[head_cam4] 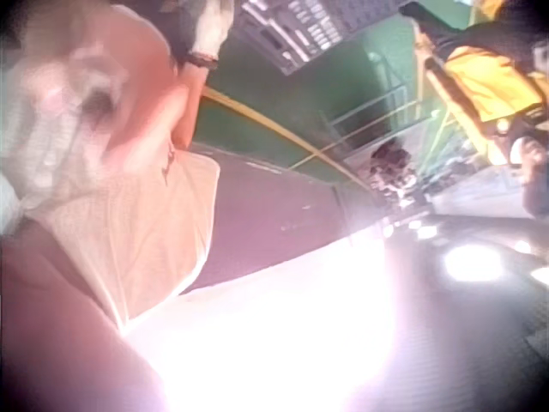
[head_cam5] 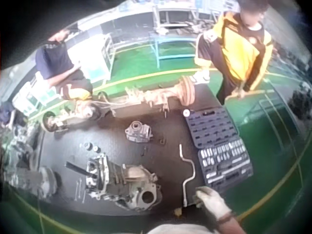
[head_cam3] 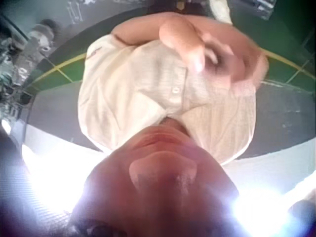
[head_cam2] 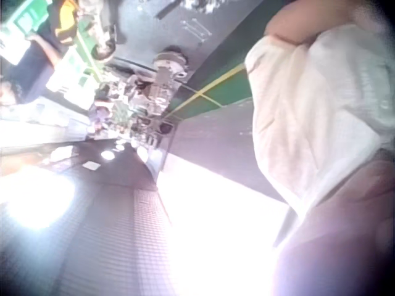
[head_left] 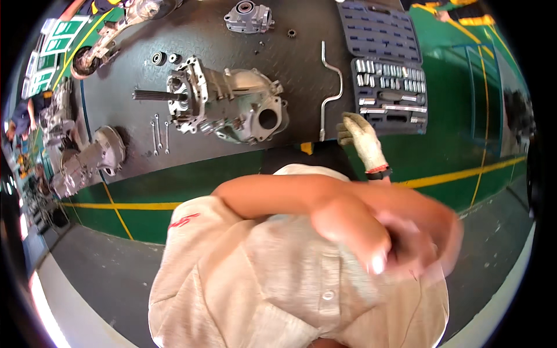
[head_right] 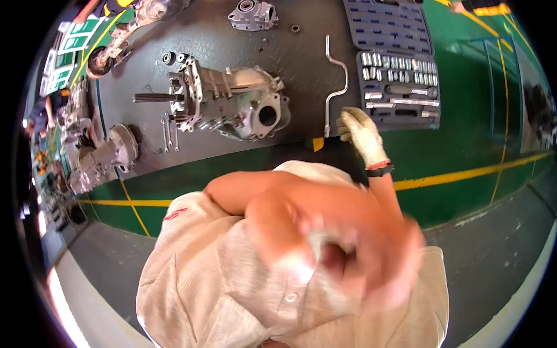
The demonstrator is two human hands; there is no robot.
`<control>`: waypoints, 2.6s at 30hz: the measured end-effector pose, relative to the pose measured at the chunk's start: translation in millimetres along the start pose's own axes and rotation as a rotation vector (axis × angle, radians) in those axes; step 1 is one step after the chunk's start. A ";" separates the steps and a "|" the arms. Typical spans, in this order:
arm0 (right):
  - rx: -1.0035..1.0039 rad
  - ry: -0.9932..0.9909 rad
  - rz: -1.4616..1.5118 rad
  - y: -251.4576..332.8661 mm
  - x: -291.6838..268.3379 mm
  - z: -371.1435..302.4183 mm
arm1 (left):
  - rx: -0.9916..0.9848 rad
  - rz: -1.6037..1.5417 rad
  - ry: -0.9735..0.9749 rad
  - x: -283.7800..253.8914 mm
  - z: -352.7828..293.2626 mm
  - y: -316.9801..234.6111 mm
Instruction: The person assembles a transmission by fitting the gear assembly into the casing, joining housing sections together, tightening bolts using a socket wrench, and installing additional gears by hand.
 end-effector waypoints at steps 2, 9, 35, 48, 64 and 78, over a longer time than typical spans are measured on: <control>-0.051 0.055 -0.180 25.2 -4.4 42.2 | -0.152 0.550 -0.371 -80.4 -31.9 5.5; -0.619 -0.002 -1.182 156.5 88.8 215.1 | -0.304 2.164 -1.299 -122.4 -170.7 -53.3; 0.268 0.129 -0.086 -27.2 134.6 239.4 | 0.752 1.312 -1.642 -54.8 -337.5 -319.2; 0.215 0.200 0.405 -53.0 202.5 175.4 | 0.748 1.097 -1.546 -51.1 -363.2 -325.0; 0.149 0.304 0.247 40.7 245.0 84.3 | 1.195 0.635 -1.610 5.2 -538.6 -318.9; -0.152 0.142 -0.270 80.7 235.0 29.0 | 1.375 0.106 -1.678 -124.2 -714.2 -215.7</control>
Point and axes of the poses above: each hand's wrist, its own z-axis towards the middle knuckle, its own x-axis out of the palm, y = z × x, the point moved 9 cm from there along z, towards the middle knuckle, and after that the axes turned 6 degrees about x, right-handed, at the moved point
